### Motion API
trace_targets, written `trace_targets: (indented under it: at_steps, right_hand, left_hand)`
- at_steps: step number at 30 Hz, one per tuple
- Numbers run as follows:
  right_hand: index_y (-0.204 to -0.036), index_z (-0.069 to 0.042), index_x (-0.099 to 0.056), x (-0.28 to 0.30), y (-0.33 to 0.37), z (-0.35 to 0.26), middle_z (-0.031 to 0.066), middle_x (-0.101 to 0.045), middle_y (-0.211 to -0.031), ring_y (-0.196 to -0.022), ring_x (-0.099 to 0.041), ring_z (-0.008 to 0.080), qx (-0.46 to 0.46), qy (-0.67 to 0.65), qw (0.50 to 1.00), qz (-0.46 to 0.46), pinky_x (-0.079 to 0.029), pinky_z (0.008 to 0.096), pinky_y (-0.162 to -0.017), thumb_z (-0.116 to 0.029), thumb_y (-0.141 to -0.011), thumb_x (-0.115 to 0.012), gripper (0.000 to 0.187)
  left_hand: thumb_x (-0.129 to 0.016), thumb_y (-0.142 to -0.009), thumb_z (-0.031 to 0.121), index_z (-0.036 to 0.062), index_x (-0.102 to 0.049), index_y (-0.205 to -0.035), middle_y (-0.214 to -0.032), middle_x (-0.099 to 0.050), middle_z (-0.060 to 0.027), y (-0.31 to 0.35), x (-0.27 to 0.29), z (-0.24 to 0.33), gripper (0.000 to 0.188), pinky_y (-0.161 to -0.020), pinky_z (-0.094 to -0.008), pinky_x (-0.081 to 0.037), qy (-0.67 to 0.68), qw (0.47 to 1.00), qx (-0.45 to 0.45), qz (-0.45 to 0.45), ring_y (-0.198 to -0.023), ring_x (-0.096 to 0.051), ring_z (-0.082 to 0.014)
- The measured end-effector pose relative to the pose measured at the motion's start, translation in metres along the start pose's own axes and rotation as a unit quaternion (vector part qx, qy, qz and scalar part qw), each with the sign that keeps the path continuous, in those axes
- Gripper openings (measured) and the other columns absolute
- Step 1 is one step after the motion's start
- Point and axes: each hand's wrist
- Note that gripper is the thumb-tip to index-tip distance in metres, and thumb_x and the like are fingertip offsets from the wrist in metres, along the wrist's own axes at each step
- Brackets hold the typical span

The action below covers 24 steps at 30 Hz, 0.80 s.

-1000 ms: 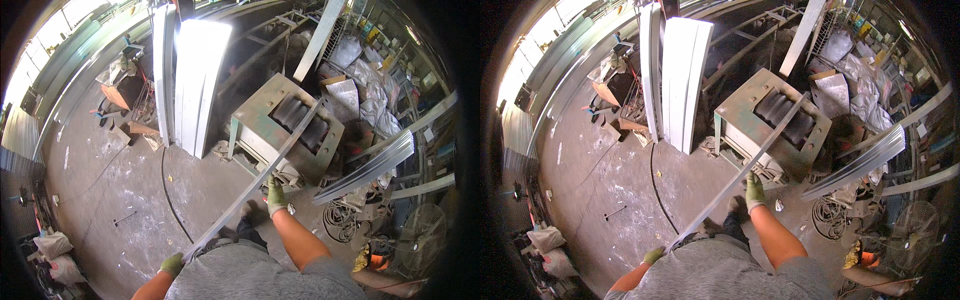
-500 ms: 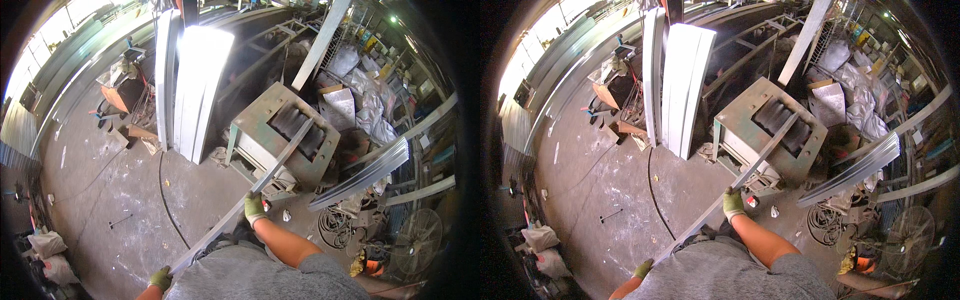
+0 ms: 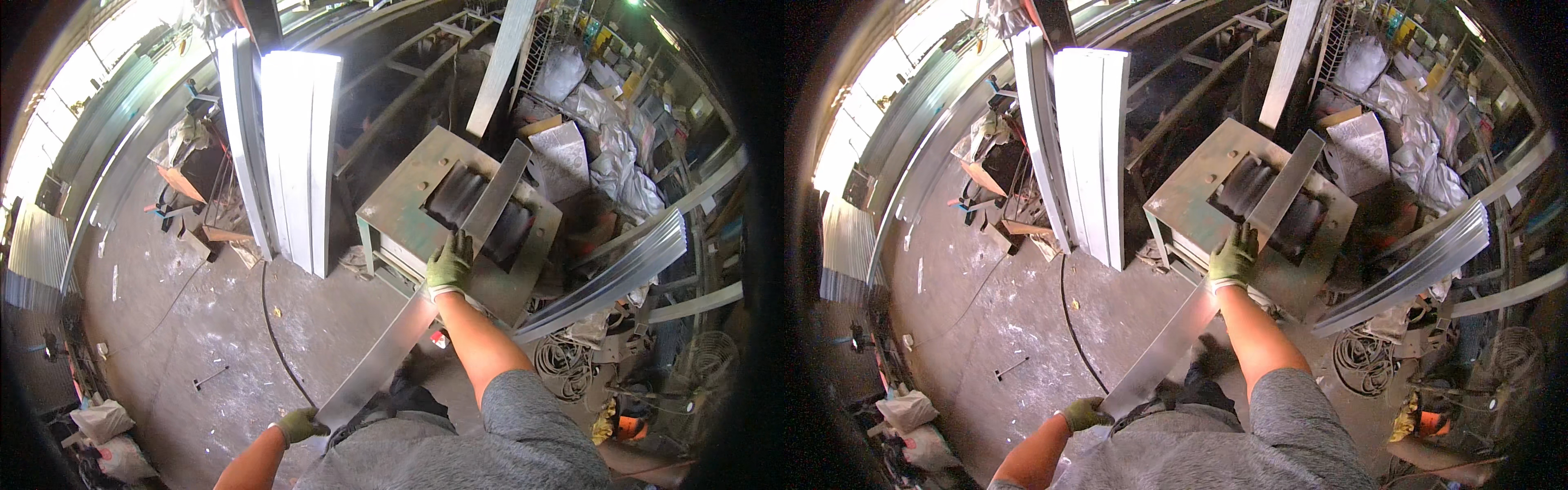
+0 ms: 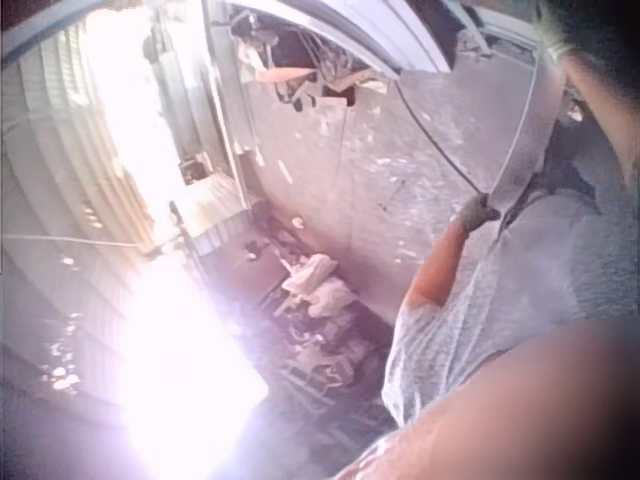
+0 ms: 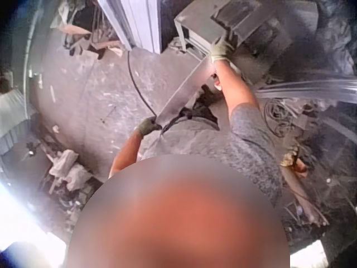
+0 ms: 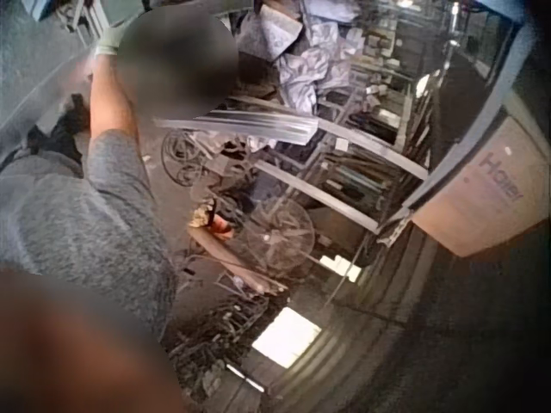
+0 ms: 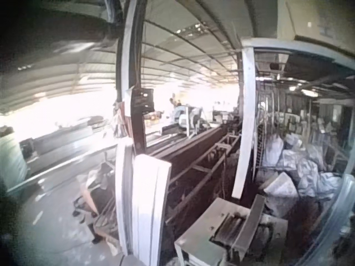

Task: The person repeatedly picks up long white metal sheets and feeds them through a roller machine in a workshop. After each pass, the person stacks the processed sheets on a nearby pile. The person wears gloves and handles the sheets one at a time.

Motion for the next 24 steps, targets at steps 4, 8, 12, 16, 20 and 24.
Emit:
trace_targets:
  at_steps: [4, 8, 12, 16, 20, 24]
  right_hand:
    - [-0.147, -0.004, -0.060, -0.011, -0.040, 0.017, 0.0221, -0.054, -0.160, -0.151, -0.048, 0.0442, 0.019, -0.007, 0.998, 0.066, -0.038, 0.0555, -0.127, -0.020, -0.099, -0.062, 0.051]
    - [-0.140, -0.005, -0.065, -0.019, -0.086, 0.034, 0.0197, -0.064, -0.150, -0.146, -0.054, 0.0414, 0.050, -0.019, 0.994, 0.091, -0.042, 0.0545, -0.124, -0.018, -0.097, -0.063, 0.045]
    - [-0.132, -0.005, -0.069, -0.017, -0.120, 0.050, 0.0181, -0.071, -0.133, -0.132, -0.063, 0.0398, 0.072, -0.001, 0.991, 0.112, -0.050, 0.0523, -0.115, -0.019, -0.098, -0.062, 0.038]
    - [-0.121, -0.005, -0.072, -0.011, -0.130, 0.060, 0.0166, -0.072, -0.123, -0.121, -0.065, 0.0388, 0.076, -0.017, 0.989, 0.129, -0.052, 0.0520, -0.110, -0.020, -0.097, -0.063, 0.029]
    - [-0.119, -0.007, -0.072, -0.001, -0.109, 0.057, 0.0152, -0.071, -0.126, -0.124, -0.064, 0.0383, 0.104, -0.002, 0.986, 0.133, -0.051, 0.0511, -0.111, -0.017, -0.096, -0.064, 0.027]
    - [-0.116, -0.008, -0.073, 0.013, -0.082, 0.048, 0.0128, -0.071, -0.129, -0.130, -0.060, 0.0394, 0.119, -0.002, 0.991, 0.066, -0.049, 0.0507, -0.115, -0.015, -0.094, -0.065, 0.025]
  left_hand:
    - [-0.067, -0.100, 0.066, -0.0040, -0.075, -0.124, -0.112, -0.080, -0.0230, -0.013, 0.011, 0.078, 0.075, -0.100, -0.0448, -0.055, -0.027, 0.998, 0.026, 0.055, -0.110, -0.075, -0.0326]
    - [-0.053, -0.103, 0.076, 0.0010, -0.080, -0.114, -0.107, -0.078, -0.0300, -0.028, -0.002, 0.139, 0.081, -0.098, -0.0487, -0.055, -0.061, 0.988, 0.062, 0.128, -0.108, -0.075, -0.0444]
    - [-0.055, -0.102, 0.074, 0.0045, -0.080, -0.116, -0.114, -0.078, -0.0275, -0.043, -0.025, 0.175, 0.076, -0.099, -0.0513, -0.055, -0.058, 0.980, 0.040, 0.186, -0.113, -0.073, -0.0468]
    - [-0.058, -0.100, 0.077, 0.0081, -0.081, -0.111, -0.110, -0.079, -0.0244, -0.051, -0.031, 0.181, 0.074, -0.096, -0.0517, -0.056, -0.072, 0.967, 0.041, 0.242, -0.110, -0.074, -0.0462]
    - [-0.067, -0.099, 0.071, 0.0053, -0.078, -0.097, -0.090, -0.076, -0.0222, -0.052, -0.038, 0.160, 0.067, -0.080, -0.0495, -0.057, -0.065, 0.960, 0.031, 0.271, -0.091, -0.075, -0.0437]
    - [-0.065, -0.100, 0.070, 0.0065, -0.078, -0.095, -0.090, -0.077, -0.0215, -0.047, -0.049, 0.125, 0.065, -0.078, -0.0512, -0.057, -0.077, 0.957, 0.024, 0.278, -0.090, -0.074, -0.0449]
Point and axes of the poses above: each hand's wrist, its own y-axis away from the middle knuckle, its own x-axis out of the back of the hand, z = x × y
